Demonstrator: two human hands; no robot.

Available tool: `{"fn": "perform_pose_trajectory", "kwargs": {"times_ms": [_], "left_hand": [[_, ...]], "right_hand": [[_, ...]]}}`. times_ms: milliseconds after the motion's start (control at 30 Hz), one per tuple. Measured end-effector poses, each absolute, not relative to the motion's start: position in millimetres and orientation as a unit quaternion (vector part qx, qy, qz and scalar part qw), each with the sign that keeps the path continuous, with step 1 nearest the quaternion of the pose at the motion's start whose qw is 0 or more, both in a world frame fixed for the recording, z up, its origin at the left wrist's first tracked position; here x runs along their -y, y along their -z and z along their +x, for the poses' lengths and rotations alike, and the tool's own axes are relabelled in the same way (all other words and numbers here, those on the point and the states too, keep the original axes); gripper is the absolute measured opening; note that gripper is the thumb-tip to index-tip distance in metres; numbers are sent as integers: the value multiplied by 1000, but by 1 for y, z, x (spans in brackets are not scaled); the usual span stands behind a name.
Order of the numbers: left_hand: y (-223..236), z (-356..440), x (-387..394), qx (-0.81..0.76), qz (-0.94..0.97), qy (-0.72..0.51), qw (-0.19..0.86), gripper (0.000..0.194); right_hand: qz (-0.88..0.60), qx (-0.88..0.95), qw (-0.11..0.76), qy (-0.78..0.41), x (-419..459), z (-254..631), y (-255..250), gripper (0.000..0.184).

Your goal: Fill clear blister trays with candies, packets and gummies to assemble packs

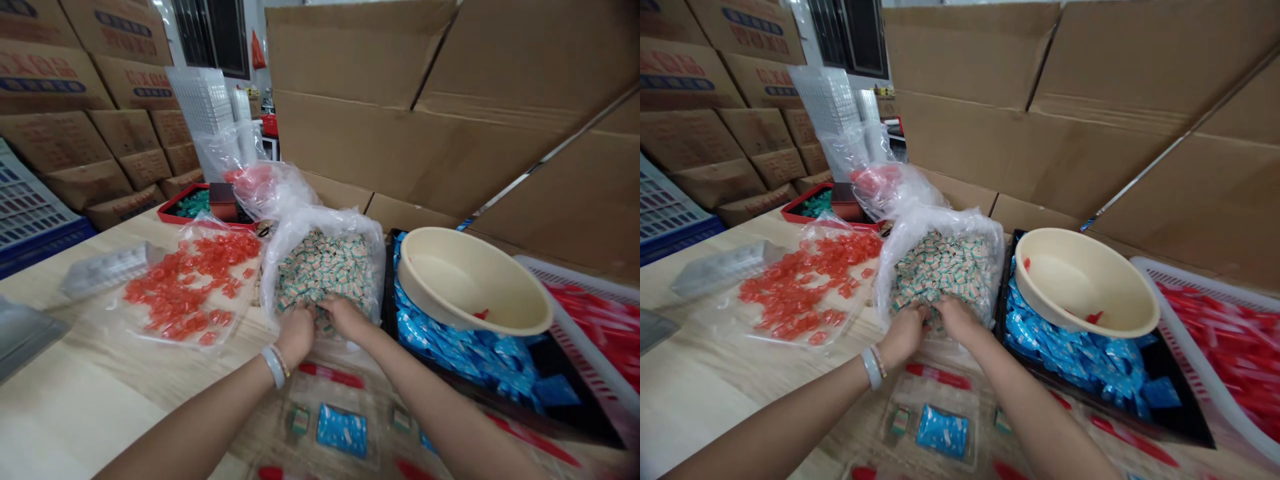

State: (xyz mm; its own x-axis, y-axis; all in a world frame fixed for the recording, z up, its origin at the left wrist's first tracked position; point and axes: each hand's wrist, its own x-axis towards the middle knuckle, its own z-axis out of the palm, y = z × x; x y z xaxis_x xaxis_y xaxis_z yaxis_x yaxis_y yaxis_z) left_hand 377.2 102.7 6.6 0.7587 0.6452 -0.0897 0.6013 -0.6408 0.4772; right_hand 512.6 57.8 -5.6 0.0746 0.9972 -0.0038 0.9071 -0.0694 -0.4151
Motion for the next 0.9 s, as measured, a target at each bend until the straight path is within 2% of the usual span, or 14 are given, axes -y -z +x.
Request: {"fn": "perform_pose_trajectory", "kwargs": {"times_ms": [100, 233, 400, 700, 900], "left_hand": [[-11, 372, -100, -328, 909, -60, 250, 12], [-9, 361, -110, -313, 909, -80, 263, 14], [-4, 347, -125, -246, 924, -69, 284, 18], [4, 346, -133, -170, 932, -70, 311, 21], [4, 346, -136, -169, 936, -63, 304, 17]], "right_hand": [[-733, 662, 117, -104, -46, 508, 2, 28], [-736, 656, 156, -66, -34, 506, 1, 22], [-700, 677, 188, -125, -28, 492, 6, 21], [-698, 660, 221, -170, -32, 485, 15, 38], [-689, 665, 227, -177, -32, 487, 14, 30]]}}
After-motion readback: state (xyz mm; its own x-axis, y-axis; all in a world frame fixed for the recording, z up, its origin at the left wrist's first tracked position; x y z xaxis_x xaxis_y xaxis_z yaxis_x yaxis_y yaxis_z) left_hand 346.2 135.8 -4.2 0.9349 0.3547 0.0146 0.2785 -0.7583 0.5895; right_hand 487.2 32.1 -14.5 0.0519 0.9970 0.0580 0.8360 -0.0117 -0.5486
